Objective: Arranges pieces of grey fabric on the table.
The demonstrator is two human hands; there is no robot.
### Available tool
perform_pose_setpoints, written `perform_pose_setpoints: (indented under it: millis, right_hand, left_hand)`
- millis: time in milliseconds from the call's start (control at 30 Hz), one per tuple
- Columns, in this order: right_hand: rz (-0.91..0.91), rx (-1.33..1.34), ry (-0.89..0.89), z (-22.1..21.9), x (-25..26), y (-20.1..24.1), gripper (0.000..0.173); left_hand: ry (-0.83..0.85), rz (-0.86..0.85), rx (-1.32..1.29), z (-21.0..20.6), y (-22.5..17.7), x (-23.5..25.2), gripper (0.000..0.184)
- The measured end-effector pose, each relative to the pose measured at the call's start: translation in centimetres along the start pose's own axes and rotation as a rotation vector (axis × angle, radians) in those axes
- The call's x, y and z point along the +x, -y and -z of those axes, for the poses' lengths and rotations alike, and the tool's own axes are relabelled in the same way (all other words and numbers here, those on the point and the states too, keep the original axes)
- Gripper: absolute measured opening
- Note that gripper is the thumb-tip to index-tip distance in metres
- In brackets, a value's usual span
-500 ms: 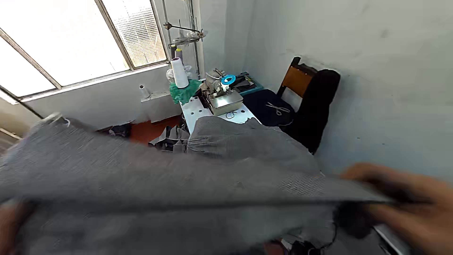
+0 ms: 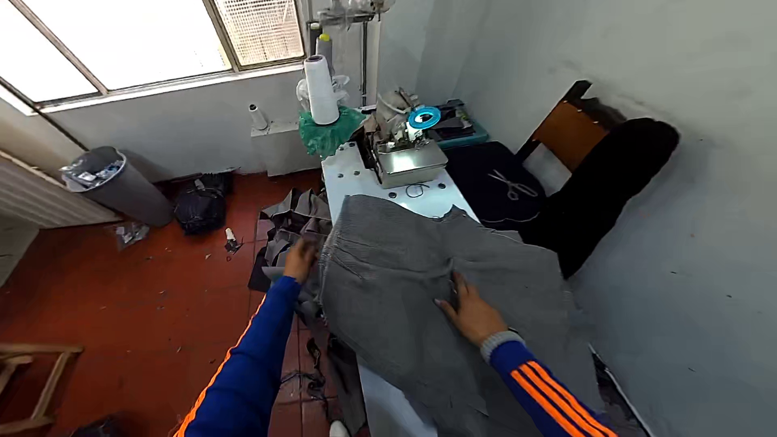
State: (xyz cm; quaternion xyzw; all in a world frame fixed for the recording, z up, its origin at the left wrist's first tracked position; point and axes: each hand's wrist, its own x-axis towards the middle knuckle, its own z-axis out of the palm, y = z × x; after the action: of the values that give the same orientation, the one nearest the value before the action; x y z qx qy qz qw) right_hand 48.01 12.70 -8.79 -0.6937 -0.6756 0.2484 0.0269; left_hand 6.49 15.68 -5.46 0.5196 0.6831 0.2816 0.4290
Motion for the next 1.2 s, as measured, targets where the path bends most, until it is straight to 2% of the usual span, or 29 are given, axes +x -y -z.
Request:
perform_pose_setpoints:
  millis: [33,67,100,133,167,233,300,367,467,533,600,667,767,833,867,933,967,1000,1033,1100,1167,1200]
  right_hand:
    - [-0.014,0.019,0.033,0.0,0.5,-0.1,0.086]
    - [-0.020,0.056,0.072,1.1,0.6,-0.1,0.072]
    - [-0.018,0.082,0.106,2.9,0.2,0.1,0.056]
    - [0.000,0.084,0.113,5.2,-0.5,0.7,0.043]
    - [0.038,0.089,0.102,7.4,-1.5,1.8,0.036]
    - [0.171,0.174,0.096,10.7,-4.1,5.7,0.030]
    - [0.375,0.188,0.120,11.9,-7.0,12.4,0.021]
    - [0.532,0.015,0.182,10.7,-9.1,19.7,0.026]
    - [0.446,-0.280,0.372,5.1,-9.7,28.0,0.046]
    - [0.391,-0.317,0.378,1.0,-9.2,30.6,0.047]
    - [0.379,-0.304,0.344,-1.7,-8.8,31.7,0.038]
    - [0.417,-0.244,0.296,-2.3,-8.7,31.7,0.035]
    - [0.511,-0.082,0.253,0.4,-9.5,31.4,0.034]
    - [0.635,0.192,0.374,2.8,-10.9,30.8,0.030]
    - [0.692,0.343,0.515,3.4,-11.9,30.6,0.036]
    - [0.806,0.473,0.732,2.4,-13.9,30.5,0.070]
    - [0.869,0.468,0.783,0.8,-14.9,30.6,0.081]
    - [0.917,0.445,0.792,-1.2,-16.0,30.7,0.085]
    - [0.927,0.428,0.768,-3.1,-17.1,30.6,0.084]
    - [0.864,0.479,0.672,-5.5,-19.6,30.4,0.069]
    - [0.837,0.460,0.515,-4.6,-21.1,29.6,0.050]
    - [0.858,0.386,0.406,-3.1,-21.2,28.7,0.052]
  left_hand:
    - [0.162,0.062,0.072,0.0,2.8,-1.2,0.038]
    - [0.325,0.106,0.162,-0.6,5.0,-2.7,0.048]
    - [0.443,0.129,0.273,-1.4,6.6,-4.2,0.059]
    - [0.489,0.134,0.359,-2.4,7.9,-4.9,0.066]
    - [0.464,0.135,0.422,-3.1,8.9,-5.1,0.068]
    - [0.332,0.139,0.517,-3.3,9.7,-5.1,0.054]
    - [0.327,0.140,0.578,-1.8,8.6,-5.8,0.047]
    - [0.367,0.140,0.581,0.7,7.2,-7.6,0.047]
    - [0.320,0.119,0.523,4.0,5.7,-12.8,0.043]
    - [0.247,0.080,0.506,5.3,4.2,-16.5,0.036]
    - [0.199,0.008,0.490,5.9,3.3,-18.6,0.033]
    - [0.218,-0.052,0.391,6.4,3.0,-19.3,0.031]
    - [0.239,-0.039,0.061,8.3,2.4,-21.6,0.025]
    - [0.170,-0.090,-0.219,10.7,1.1,-25.1,0.012]
    - [0.144,-0.178,-0.342,12.1,0.2,-27.0,0.007]
    - [0.195,-0.450,-0.526,15.1,-1.6,-30.3,0.011]
    - [0.243,-0.573,-0.564,16.8,-2.8,-31.7,0.011]
    - [0.266,-0.677,-0.567,18.4,-4.2,-33.1,0.014]
    - [0.247,-0.738,-0.559,19.9,-5.4,-34.4,0.017]
    - [0.097,-0.785,-0.481,22.6,-6.9,-36.7,0.022]
    - [-0.031,-0.800,-0.440,24.7,-6.6,-37.9,0.028]
    - [-0.071,-0.795,-0.446,25.6,-5.8,-38.2,0.029]
